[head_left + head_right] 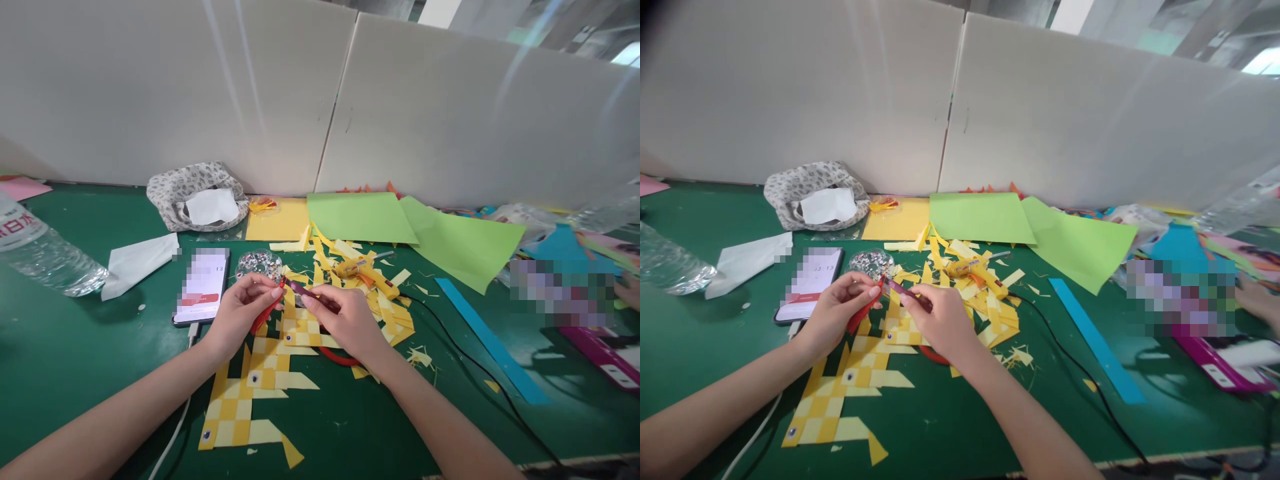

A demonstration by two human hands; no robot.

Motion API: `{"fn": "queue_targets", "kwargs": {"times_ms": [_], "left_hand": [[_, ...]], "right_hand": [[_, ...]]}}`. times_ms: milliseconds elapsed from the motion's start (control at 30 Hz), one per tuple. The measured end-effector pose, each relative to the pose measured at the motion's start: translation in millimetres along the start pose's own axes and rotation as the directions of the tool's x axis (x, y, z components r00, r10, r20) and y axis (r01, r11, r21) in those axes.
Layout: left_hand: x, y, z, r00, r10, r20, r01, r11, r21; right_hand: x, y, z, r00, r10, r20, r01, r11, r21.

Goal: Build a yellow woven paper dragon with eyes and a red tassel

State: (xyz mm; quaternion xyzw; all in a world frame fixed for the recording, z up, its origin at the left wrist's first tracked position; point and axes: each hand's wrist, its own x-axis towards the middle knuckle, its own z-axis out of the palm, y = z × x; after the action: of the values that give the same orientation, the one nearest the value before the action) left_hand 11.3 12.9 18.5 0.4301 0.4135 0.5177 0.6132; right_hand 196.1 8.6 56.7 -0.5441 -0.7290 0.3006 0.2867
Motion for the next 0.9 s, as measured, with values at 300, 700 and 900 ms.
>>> {"fn": "queue_targets", "kwargs": {"times_ms": [300, 700, 900], "left_hand": [[-3.2, 2.1, 2.9, 0.997, 0.059, 0.052, -0.066, 0.988, 0.137], [-4.5, 2.7, 4.9, 0.999, 0.025, 0.039, -0.031, 0.986, 0.163], [-4.7, 5.2, 6.4, 1.000, 0.003, 0.024, -0.008, 0.980, 0.201]], "right_hand": [[0.1, 1.4, -1.4, 1.000, -0.017, -0.001, 0.017, 1.000, 0.003], [-0.5, 1.4, -1.8, 0.998, -0.067, -0.020, 0.066, 0.997, -0.040], [-0.2, 1.6, -1.7, 0.998, -0.064, -0.016, 0.064, 0.997, -0.033]]}}
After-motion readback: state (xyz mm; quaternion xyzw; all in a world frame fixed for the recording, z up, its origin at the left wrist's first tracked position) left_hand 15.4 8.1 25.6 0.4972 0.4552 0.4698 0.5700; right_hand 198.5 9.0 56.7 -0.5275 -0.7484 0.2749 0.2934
